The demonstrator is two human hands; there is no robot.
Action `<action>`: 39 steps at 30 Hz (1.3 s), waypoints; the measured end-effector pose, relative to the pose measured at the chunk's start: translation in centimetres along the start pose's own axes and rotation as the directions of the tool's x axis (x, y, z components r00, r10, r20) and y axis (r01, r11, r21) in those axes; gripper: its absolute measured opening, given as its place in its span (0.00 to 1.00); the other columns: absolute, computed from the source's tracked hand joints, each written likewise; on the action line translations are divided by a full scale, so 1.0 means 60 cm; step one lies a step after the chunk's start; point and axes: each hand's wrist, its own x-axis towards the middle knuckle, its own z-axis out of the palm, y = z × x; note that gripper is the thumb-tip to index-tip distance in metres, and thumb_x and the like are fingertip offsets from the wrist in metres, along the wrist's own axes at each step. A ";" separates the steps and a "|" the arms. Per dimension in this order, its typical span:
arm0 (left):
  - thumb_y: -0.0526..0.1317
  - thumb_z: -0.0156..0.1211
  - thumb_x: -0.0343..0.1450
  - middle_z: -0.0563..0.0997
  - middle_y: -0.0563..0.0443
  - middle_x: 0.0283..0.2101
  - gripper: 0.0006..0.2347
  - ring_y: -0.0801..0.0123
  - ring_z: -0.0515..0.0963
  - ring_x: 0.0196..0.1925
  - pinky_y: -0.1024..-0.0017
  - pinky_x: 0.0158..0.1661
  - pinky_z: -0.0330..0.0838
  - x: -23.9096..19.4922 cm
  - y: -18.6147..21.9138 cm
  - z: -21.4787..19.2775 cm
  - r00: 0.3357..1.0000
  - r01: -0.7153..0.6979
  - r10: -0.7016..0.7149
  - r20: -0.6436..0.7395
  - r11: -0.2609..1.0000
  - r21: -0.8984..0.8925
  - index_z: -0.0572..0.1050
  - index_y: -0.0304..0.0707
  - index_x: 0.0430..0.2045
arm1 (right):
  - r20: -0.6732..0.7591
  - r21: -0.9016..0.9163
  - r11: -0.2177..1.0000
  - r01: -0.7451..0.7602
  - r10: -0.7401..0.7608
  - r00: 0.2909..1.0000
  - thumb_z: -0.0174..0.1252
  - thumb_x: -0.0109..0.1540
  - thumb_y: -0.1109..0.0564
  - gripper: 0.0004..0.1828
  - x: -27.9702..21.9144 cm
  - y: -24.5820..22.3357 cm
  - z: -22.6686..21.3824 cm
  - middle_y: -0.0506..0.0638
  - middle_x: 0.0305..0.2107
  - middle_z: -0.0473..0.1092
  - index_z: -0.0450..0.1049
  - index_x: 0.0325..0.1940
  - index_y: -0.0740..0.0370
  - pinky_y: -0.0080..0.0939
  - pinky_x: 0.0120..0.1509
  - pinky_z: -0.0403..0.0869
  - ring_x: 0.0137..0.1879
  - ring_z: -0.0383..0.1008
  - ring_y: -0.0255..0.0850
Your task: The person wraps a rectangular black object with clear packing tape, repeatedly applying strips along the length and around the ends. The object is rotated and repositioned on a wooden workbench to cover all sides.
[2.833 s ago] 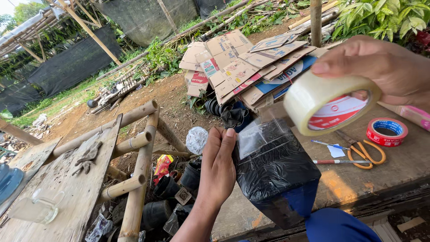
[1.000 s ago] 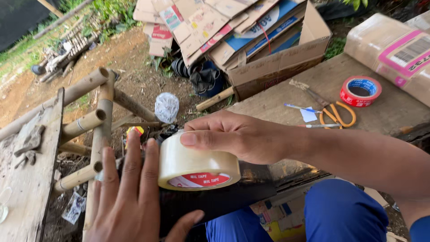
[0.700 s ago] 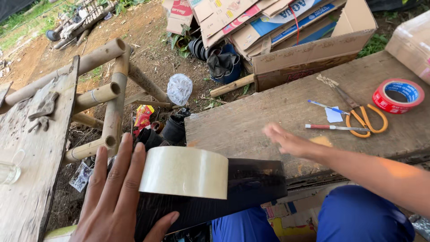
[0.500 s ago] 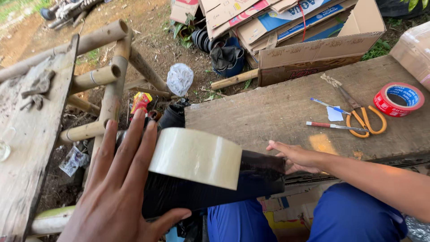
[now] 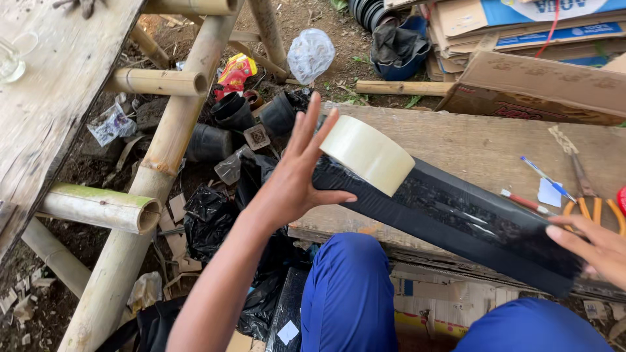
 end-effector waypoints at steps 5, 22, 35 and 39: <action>0.45 0.81 0.59 0.34 0.37 0.81 0.50 0.47 0.45 0.82 0.56 0.74 0.53 -0.018 -0.115 0.066 1.000 0.028 -0.028 0.006 0.970 -0.242 0.50 0.41 0.75 | 0.013 -0.068 0.998 -0.020 0.021 1.000 0.53 0.58 0.28 0.44 0.053 0.052 0.008 0.59 0.53 0.76 0.69 0.74 0.50 0.49 0.47 0.83 0.44 0.84 0.48; 0.43 0.78 0.63 0.33 0.29 0.80 0.47 0.46 0.35 0.83 0.55 0.75 0.43 -0.084 -0.226 0.125 0.976 0.214 -0.184 0.113 0.900 -0.379 0.50 0.39 0.75 | -0.051 -0.442 0.628 0.640 -0.730 0.681 0.64 0.45 0.20 0.63 -0.104 -0.589 0.116 0.59 0.55 0.73 0.58 0.72 0.60 0.58 0.60 0.72 0.57 0.74 0.60; 0.46 0.72 0.64 0.60 0.37 0.70 0.42 0.57 0.60 0.72 0.63 0.68 0.54 -0.069 -0.293 0.124 0.857 0.516 -0.371 0.359 0.628 -0.583 0.53 0.38 0.72 | 0.126 -0.223 0.645 0.731 -0.724 0.678 0.69 0.47 0.44 0.31 -0.086 -0.584 0.140 0.59 0.38 0.78 0.74 0.49 0.61 0.52 0.51 0.75 0.45 0.80 0.53; 0.49 0.54 0.75 0.75 0.50 0.57 0.18 0.71 0.73 0.57 0.69 0.57 0.64 -0.041 -0.329 0.143 0.812 0.558 -0.446 0.377 0.400 -0.727 0.71 0.38 0.55 | 0.121 -0.204 0.630 0.749 -0.743 0.658 0.70 0.49 0.43 0.32 -0.066 -0.567 0.153 0.61 0.40 0.77 0.75 0.50 0.63 0.52 0.53 0.74 0.47 0.79 0.54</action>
